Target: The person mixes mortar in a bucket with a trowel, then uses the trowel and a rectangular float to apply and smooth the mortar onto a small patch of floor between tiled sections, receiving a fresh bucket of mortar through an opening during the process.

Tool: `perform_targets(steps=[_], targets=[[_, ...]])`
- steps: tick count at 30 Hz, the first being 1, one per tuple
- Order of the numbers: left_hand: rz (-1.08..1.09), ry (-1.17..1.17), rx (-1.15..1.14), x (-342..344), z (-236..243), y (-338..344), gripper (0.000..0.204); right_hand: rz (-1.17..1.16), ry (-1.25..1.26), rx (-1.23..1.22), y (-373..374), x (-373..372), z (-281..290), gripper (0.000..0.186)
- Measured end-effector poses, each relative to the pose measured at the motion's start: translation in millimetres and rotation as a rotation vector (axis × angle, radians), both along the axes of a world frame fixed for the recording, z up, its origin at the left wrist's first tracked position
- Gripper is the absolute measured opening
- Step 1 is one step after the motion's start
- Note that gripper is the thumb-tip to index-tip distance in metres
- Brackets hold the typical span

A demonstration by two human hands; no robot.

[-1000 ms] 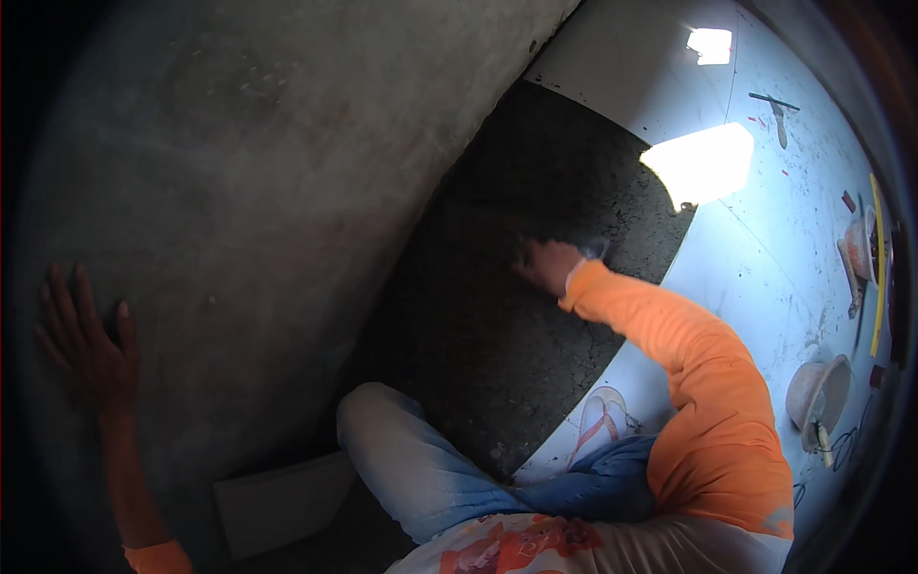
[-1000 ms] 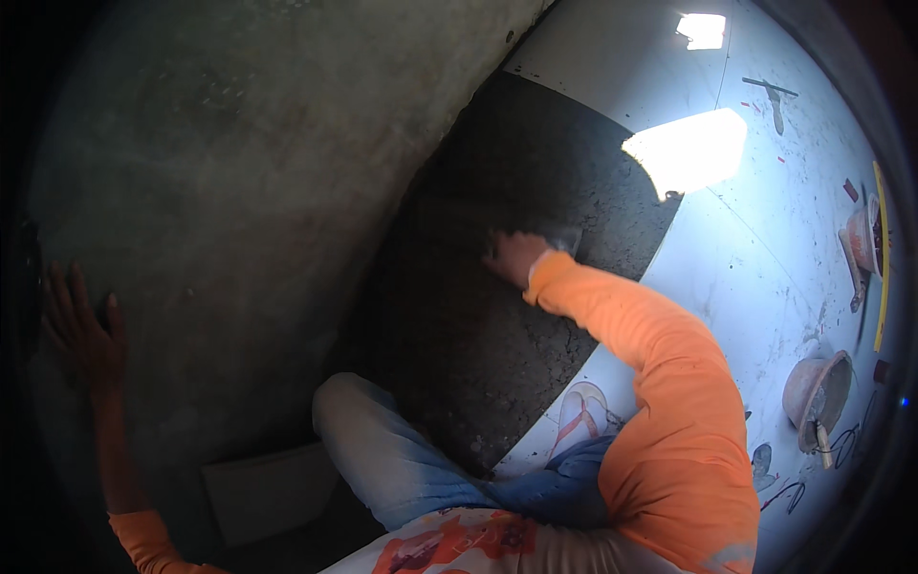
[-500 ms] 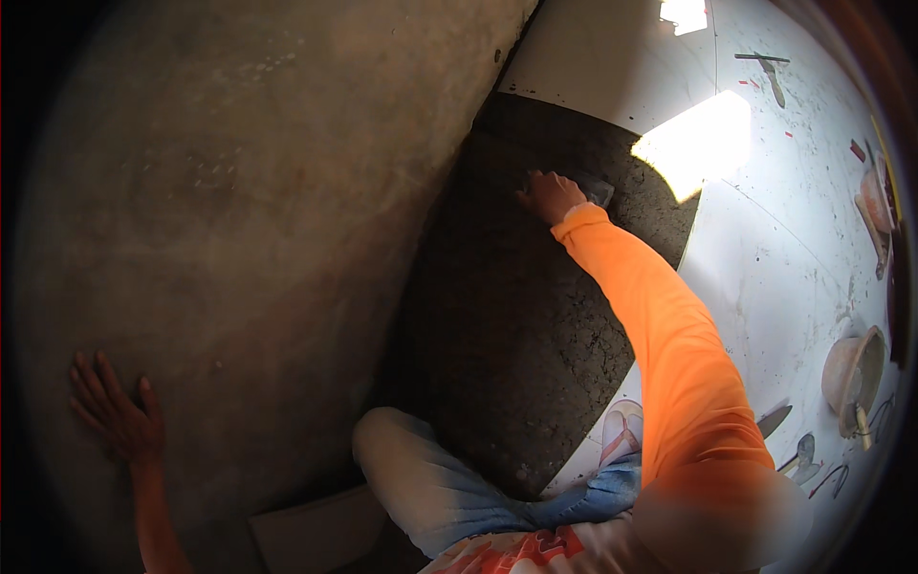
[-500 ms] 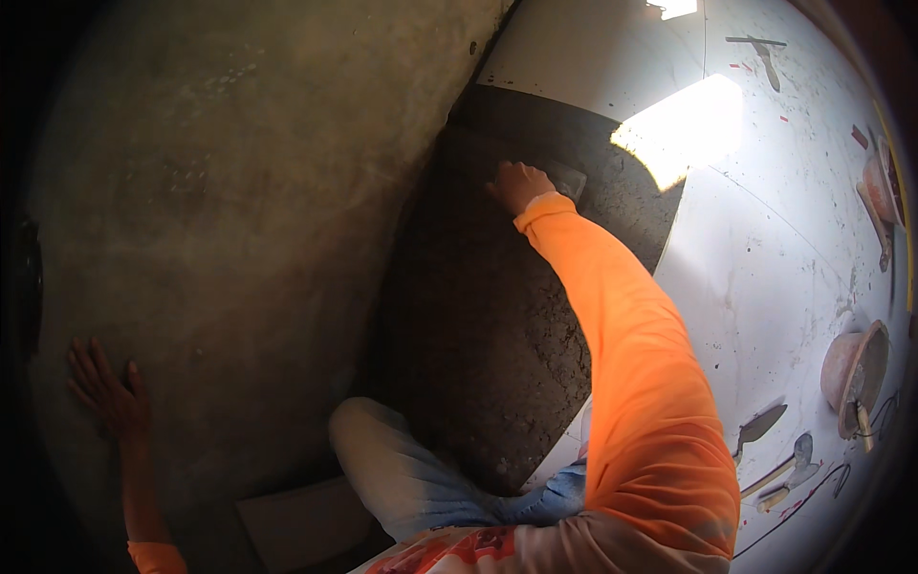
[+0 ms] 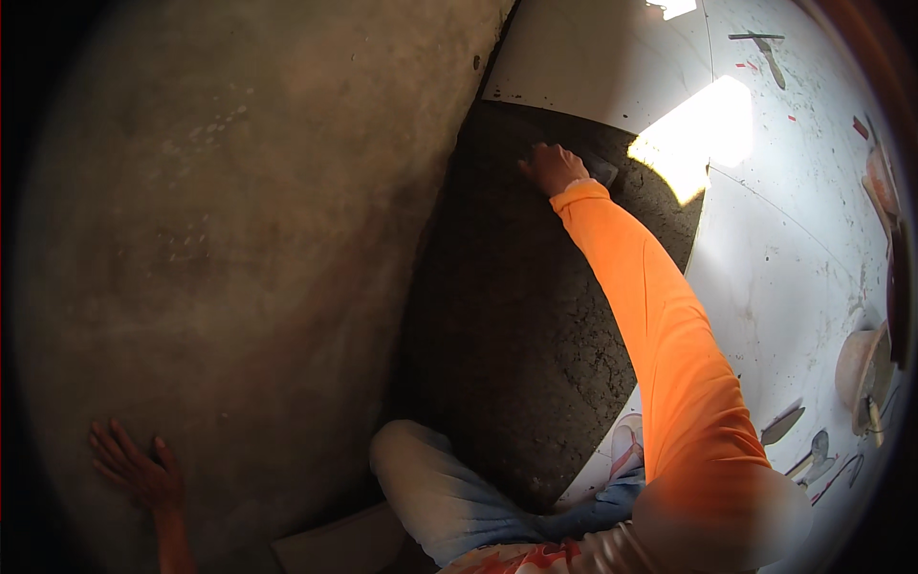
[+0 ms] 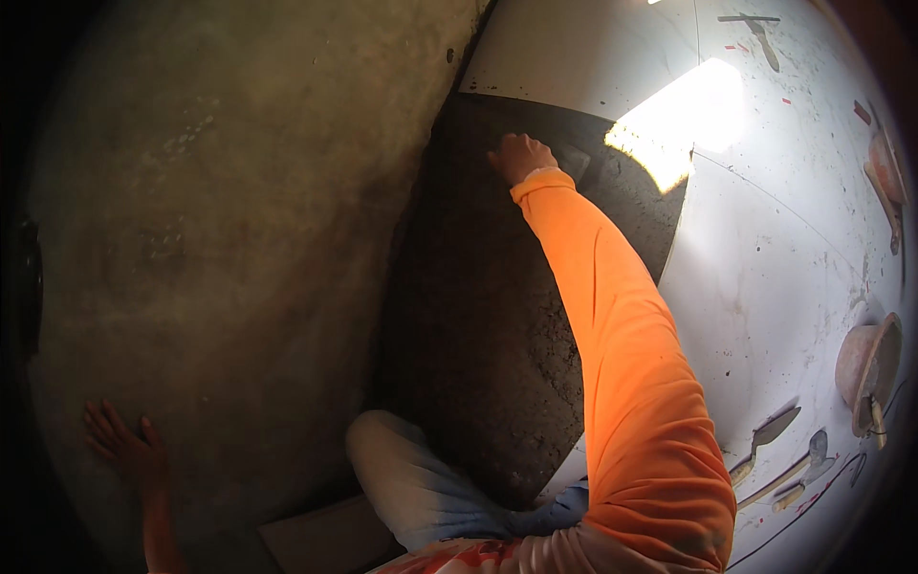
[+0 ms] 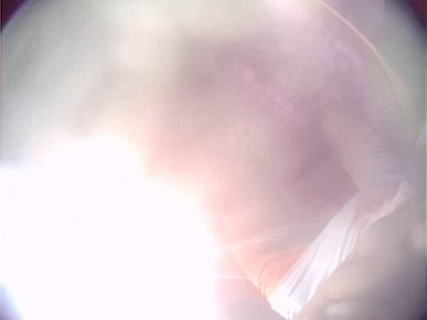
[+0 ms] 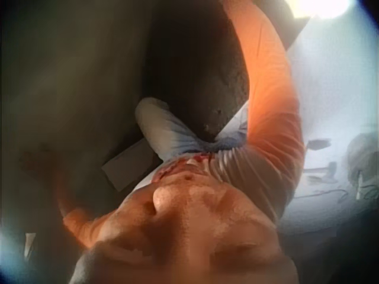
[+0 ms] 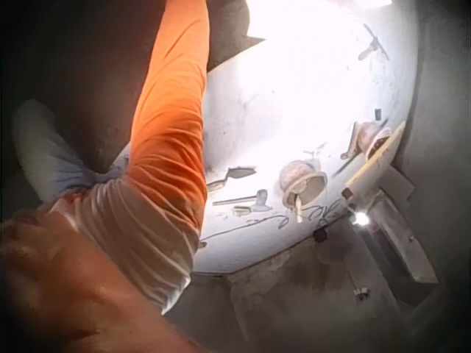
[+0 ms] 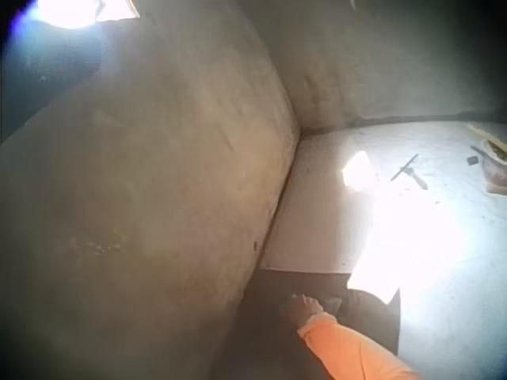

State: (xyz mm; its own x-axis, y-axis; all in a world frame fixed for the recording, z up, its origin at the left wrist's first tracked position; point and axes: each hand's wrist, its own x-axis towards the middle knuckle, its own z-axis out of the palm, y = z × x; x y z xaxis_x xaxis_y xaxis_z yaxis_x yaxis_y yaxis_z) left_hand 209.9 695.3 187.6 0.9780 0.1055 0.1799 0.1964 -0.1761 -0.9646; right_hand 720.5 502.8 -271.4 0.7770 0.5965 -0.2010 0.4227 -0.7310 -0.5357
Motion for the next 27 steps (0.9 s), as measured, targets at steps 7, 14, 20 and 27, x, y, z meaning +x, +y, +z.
perform_targets(steps=[7, 14, 20, 27], targets=[[0.012, 0.009, 0.041, -7, 5, 2, 0.067, -0.106, 0.065, 0.058, 1, -1, -21, 0.048], [0.003, 0.004, 0.006, -5, 5, 6, 0.068, -0.120, 0.255, 0.123, 5, 34, 1, 0.054], [-0.004, 0.060, 0.038, 6, 3, -3, 0.069, -0.413, 0.549, 0.426, 32, 21, -6, 0.065], [-0.005, 0.076, 0.034, 26, -7, -10, 0.070, -0.496, 0.522, 0.588, 126, -45, -51, 0.050]])
